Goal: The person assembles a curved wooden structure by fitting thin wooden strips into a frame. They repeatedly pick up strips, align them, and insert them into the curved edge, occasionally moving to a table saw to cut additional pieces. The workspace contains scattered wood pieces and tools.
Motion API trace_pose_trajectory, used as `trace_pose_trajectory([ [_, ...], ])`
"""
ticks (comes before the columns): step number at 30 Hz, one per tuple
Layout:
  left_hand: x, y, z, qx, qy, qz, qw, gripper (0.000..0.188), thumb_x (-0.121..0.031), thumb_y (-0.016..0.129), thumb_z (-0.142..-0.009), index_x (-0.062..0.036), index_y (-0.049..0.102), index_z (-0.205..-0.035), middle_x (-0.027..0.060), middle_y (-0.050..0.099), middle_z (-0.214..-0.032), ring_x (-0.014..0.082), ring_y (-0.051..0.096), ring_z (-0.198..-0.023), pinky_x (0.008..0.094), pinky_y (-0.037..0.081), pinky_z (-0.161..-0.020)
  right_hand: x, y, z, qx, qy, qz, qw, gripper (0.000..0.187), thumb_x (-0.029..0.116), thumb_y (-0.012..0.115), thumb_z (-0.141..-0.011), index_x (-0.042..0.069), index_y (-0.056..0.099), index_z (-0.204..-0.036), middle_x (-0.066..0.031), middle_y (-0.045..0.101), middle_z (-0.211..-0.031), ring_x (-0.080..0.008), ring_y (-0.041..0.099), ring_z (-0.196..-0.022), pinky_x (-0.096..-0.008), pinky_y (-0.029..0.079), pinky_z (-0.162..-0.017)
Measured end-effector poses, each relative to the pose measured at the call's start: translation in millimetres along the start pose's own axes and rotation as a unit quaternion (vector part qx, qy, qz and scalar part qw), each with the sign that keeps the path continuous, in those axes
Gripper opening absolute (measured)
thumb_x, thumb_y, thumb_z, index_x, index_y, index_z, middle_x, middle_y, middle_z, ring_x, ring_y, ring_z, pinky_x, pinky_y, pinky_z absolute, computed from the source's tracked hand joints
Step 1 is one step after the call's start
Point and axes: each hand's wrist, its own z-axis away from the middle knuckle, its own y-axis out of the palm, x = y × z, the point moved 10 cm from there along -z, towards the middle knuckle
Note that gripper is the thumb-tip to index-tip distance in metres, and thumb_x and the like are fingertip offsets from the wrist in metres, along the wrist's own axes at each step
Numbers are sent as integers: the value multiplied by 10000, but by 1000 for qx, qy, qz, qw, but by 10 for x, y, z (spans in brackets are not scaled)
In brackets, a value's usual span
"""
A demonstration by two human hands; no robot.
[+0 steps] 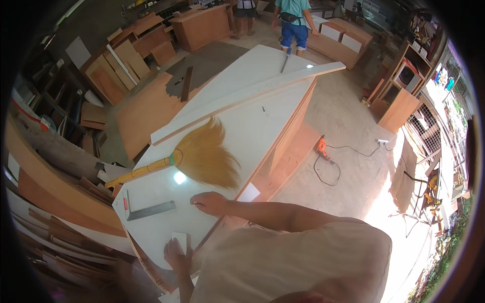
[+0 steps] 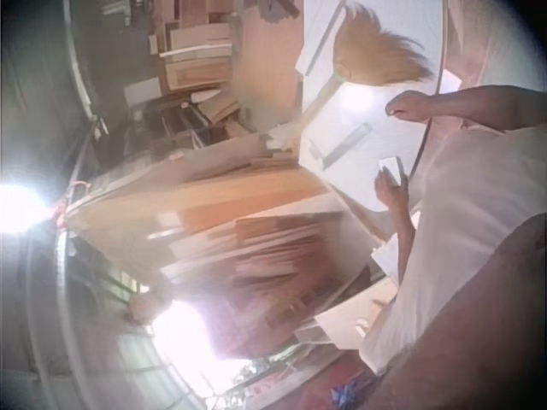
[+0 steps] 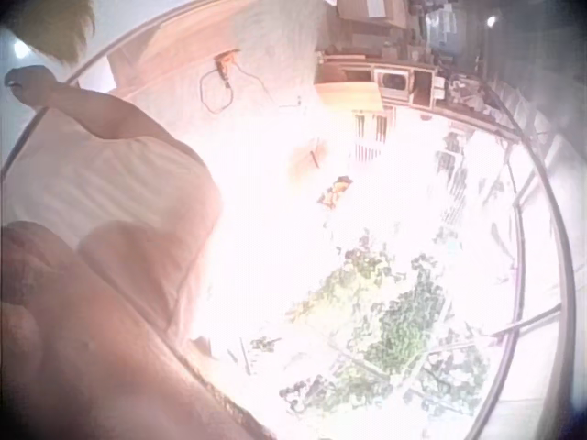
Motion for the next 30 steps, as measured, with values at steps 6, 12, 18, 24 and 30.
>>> trace_pose_trajectory([
  [6, -289, -107, -427, 97, 94, 56, 989, 671, -228, 820, -684, -137, 638, -1323, 77, 603, -1387, 350, 505, -1320, 498, 402, -1063, -549, -176, 238, -165, 172, -192, 952, 183, 80, 634, -963, 43, 651, -1142, -52, 699, -915, -110, 643, -834, -274, 514, -704],
  [12, 2, -149, -318, 46, 76, 119, 989, 704, -254, 804, -655, -171, 646, -1335, 58, 611, -1329, 307, 519, -1279, 472, 396, -1040, -139, 272, 378, -109, 222, -172, 953, 168, 62, 680, -943, 39, 697, -1108, -8, 698, -913, -71, 623, -832, -242, 509, -696],
  [18, 61, -152, -333, 16, 63, 176, 982, 518, -247, 808, -669, -172, 664, -1161, 39, 627, -1283, 292, 534, -1247, 455, 397, -997, 301, 739, 348, -58, 128, -60, 988, 162, 78, 706, -917, 6, 733, -1059, -61, 740, -918, -109, 652, -796, -276, 521, -700],
  [24, 82, -102, -326, 21, 81, 168, 982, 491, -285, 831, -675, -181, 681, -1131, 44, 627, -1264, 284, 531, -1246, 450, 396, -986, 251, 776, 356, -92, 78, 17, 993, 148, 139, 729, -870, 43, 744, -981, -109, 739, -890, -286, 689, -789, -370, 538, -719],
  [30, 111, -100, -326, 21, 76, 167, 983, 489, -289, 834, -679, -190, 683, -1134, 46, 622, -1266, 282, 529, -1251, 453, 397, -991, 283, 793, 338, -87, 105, -6, 991, 149, 124, 704, -886, 30, 742, -995, -115, 735, -899, -269, 689, -780, -371, 540, -713],
])
